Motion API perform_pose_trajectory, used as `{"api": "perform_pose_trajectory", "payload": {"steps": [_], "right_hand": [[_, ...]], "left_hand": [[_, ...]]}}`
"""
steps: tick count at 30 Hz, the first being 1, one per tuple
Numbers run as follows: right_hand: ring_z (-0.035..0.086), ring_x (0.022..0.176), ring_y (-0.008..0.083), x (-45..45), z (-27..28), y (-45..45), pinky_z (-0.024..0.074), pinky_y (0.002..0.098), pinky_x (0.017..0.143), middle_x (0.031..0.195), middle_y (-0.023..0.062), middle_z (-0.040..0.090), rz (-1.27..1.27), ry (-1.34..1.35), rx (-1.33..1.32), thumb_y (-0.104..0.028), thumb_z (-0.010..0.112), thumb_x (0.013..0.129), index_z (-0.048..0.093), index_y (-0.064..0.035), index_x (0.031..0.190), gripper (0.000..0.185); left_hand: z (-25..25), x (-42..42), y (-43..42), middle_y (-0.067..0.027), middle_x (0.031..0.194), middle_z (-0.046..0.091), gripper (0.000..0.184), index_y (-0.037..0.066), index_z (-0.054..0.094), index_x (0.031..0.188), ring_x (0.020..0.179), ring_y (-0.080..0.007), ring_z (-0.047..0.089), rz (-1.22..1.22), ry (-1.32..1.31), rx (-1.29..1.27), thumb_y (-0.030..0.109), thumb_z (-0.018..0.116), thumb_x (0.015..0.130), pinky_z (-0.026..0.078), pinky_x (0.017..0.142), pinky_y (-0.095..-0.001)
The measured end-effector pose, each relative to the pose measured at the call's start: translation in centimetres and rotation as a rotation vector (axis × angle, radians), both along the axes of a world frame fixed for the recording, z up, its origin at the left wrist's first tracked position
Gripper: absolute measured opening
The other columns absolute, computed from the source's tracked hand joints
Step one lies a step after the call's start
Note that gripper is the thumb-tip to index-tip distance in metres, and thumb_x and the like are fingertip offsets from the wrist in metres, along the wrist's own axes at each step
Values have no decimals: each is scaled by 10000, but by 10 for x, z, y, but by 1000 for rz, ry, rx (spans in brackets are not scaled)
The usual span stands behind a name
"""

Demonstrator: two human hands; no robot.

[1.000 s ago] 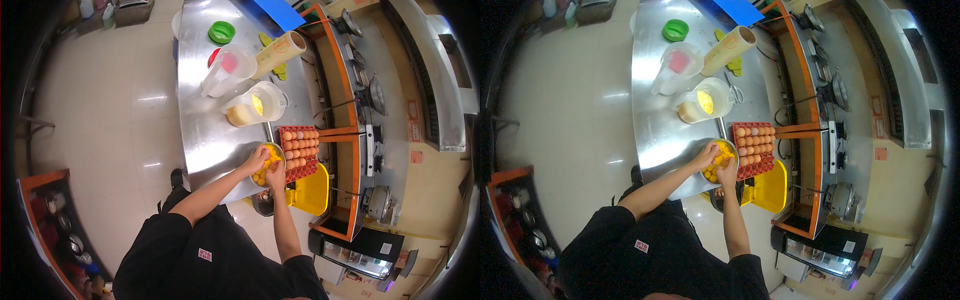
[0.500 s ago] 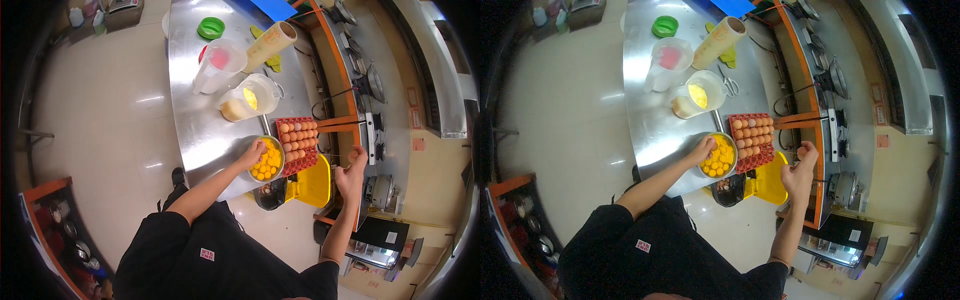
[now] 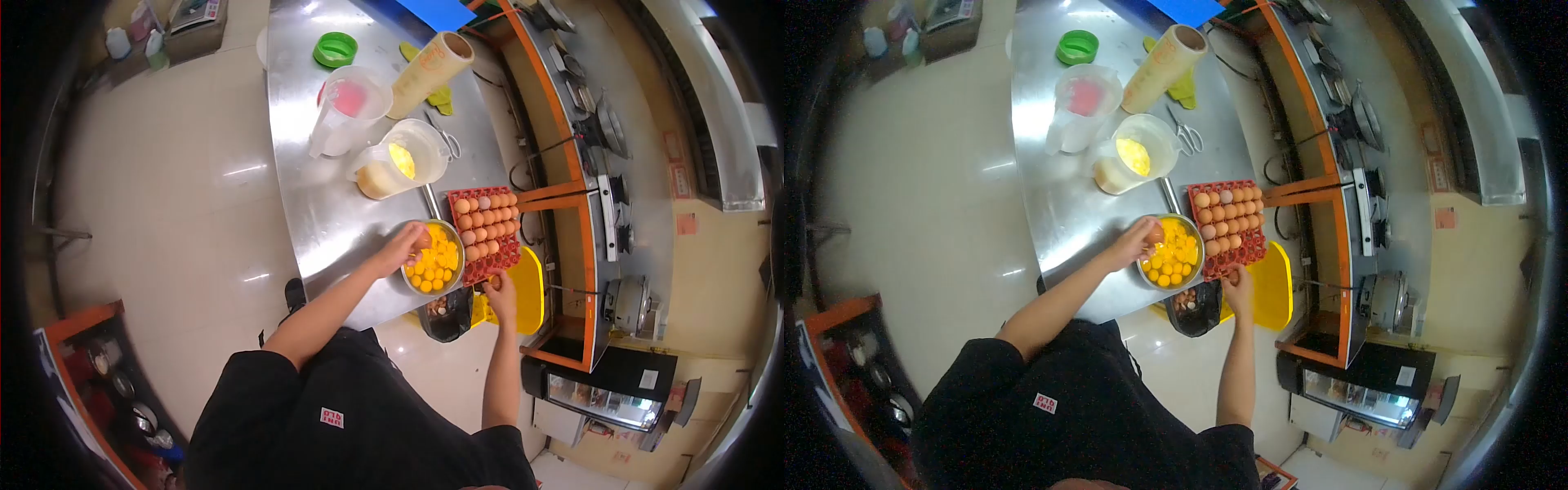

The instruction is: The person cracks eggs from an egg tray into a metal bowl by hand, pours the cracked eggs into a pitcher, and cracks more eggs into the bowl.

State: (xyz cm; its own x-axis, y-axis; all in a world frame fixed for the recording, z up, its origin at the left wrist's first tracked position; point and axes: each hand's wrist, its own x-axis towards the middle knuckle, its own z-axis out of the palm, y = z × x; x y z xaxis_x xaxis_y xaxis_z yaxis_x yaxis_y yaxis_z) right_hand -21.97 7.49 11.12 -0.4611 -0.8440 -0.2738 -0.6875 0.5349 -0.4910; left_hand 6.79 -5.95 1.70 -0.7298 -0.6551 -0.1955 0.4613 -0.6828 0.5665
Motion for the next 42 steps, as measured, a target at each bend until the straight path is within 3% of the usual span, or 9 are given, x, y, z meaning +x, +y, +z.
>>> {"api": "perform_pose_trajectory", "payload": {"steps": [2, 5, 6, 9, 13, 16, 24, 32, 42], "right_hand": [[649, 898, 270, -16, 13, 18, 525, 323, 445, 977, 109, 640, -99, -50, 17, -73, 737, 798, 596, -104, 1226, 452], [626, 719, 188, -48, -15, 52, 569, 302, 495, 988, 84, 625, -209, 243, -50, -149, 761, 823, 503, -102, 1363, 600], [651, 778, 218, -56, -26, 60, 567, 313, 513, 1085, 118, 633, -207, 433, -24, -244, 748, 861, 513, -92, 1342, 557], [652, 778, 200, -51, -59, 68, 548, 297, 551, 1078, 108, 651, -441, -133, 36, -348, 664, 924, 534, -109, 1302, 466], [646, 731, 152, 53, -55, 48, 486, 231, 581, 1014, 72, 689, -419, -713, 150, -418, 568, 971, 497, -135, 1297, 438], [633, 645, 148, 77, -88, 42, 482, 244, 524, 922, 76, 669, -402, -1008, 30, -319, 579, 975, 433, -133, 1312, 411], [562, 625, 137, 105, -109, 24, 452, 253, 496, 895, 79, 604, -591, -1022, -233, -85, 550, 903, 477, -68, 1211, 317], [495, 523, 110, 97, -113, 26, 372, 208, 423, 839, 61, 578, -550, -1051, -213, -67, 495, 916, 481, -55, 1159, 244], [480, 492, 89, 112, -32, 7, 347, 172, 385, 860, 77, 581, -524, -1050, -165, -49, 488, 897, 458, -52, 1189, 294]], "left_hand": [[-8, 16, -6, -17, 923, 534, 313, 187, 459, 1174, 619, -67, 434, 12, 0, -3, 466, 396, 1046, 329, 495, -189], [-18, 50, -6, -29, 944, 551, 309, 190, 469, 1164, 609, -65, 417, 54, -36, 31, 466, 402, 1042, 312, 483, -186], [-21, 62, -9, -33, 951, 557, 309, 189, 473, 1162, 605, -64, 411, 81, -55, 46, 465, 404, 1041, 307, 479, -186], [-46, 104, -9, -29, 967, 562, 306, 186, 478, 1153, 614, -75, 392, 86, -12, 73, 460, 399, 1043, 315, 503, -199], [-64, 138, -4, -41, 959, 570, 273, 178, 490, 1135, 605, -79, 389, 114, 52, 213, 426, 429, 1036, 317, 498, -204], [-69, 147, -3, -46, 957, 578, 273, 170, 493, 1129, 608, -80, 396, 118, 124, 266, 420, 449, 1028, 325, 502, -208], [-68, 145, -6, -34, 962, 572, 279, 176, 495, 1113, 663, -79, 447, 76, 141, 266, 437, 465, 1018, 397, 608, -232], [-72, 145, -11, -55, 993, 554, 298, 172, 496, 1129, 690, -94, 459, 69, 187, 281, 447, 473, 1017, 402, 618, -248], [-73, 148, -13, -34, 986, 590, 289, 181, 507, 1116, 732, -98, 471, 60, 147, 269, 449, 449, 1024, 433, 673, -261]]}}
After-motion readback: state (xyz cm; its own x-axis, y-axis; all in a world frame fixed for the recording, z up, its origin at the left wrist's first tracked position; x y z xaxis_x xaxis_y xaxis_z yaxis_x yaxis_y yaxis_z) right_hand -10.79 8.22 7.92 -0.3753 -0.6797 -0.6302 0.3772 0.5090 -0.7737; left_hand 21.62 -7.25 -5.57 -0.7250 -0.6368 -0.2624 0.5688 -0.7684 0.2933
